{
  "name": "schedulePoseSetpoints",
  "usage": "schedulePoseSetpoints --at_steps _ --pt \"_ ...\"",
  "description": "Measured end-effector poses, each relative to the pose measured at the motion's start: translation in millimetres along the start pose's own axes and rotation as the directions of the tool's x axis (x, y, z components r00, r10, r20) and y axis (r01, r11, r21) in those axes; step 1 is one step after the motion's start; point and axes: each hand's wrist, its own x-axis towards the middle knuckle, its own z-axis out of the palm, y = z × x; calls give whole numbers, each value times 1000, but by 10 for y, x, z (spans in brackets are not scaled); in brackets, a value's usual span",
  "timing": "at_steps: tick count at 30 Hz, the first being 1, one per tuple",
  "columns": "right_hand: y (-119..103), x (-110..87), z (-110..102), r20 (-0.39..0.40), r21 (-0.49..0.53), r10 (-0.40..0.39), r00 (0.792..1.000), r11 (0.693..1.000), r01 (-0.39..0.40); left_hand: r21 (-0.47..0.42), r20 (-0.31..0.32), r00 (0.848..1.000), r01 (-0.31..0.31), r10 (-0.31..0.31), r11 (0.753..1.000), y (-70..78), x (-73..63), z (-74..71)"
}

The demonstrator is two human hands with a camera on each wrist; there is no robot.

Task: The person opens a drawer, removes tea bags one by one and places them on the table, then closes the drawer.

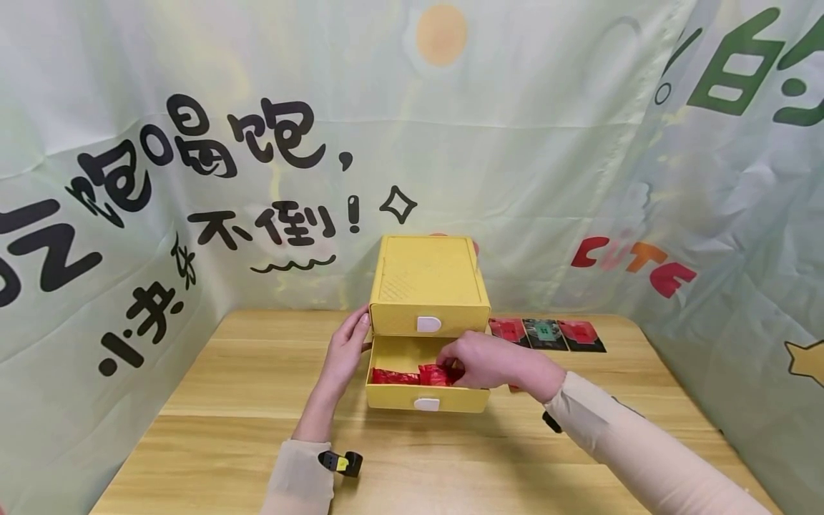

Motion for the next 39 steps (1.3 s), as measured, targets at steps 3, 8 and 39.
schedulePoseSetpoints --at_steps 3,8,39 --pt "20 -1 14 -6 6 2 1000 1000 -2 -2 -1 1000 7 -7 1000 0 0 1" --pt "46 -14 27 -37 11 -13 999 1000 14 7 3 1000 9 -9 1000 4 -3 1" --pt "61 -168 75 -337 85 -12 941 995 43 11 3 1000 8 -8 1000 -7 0 -12"
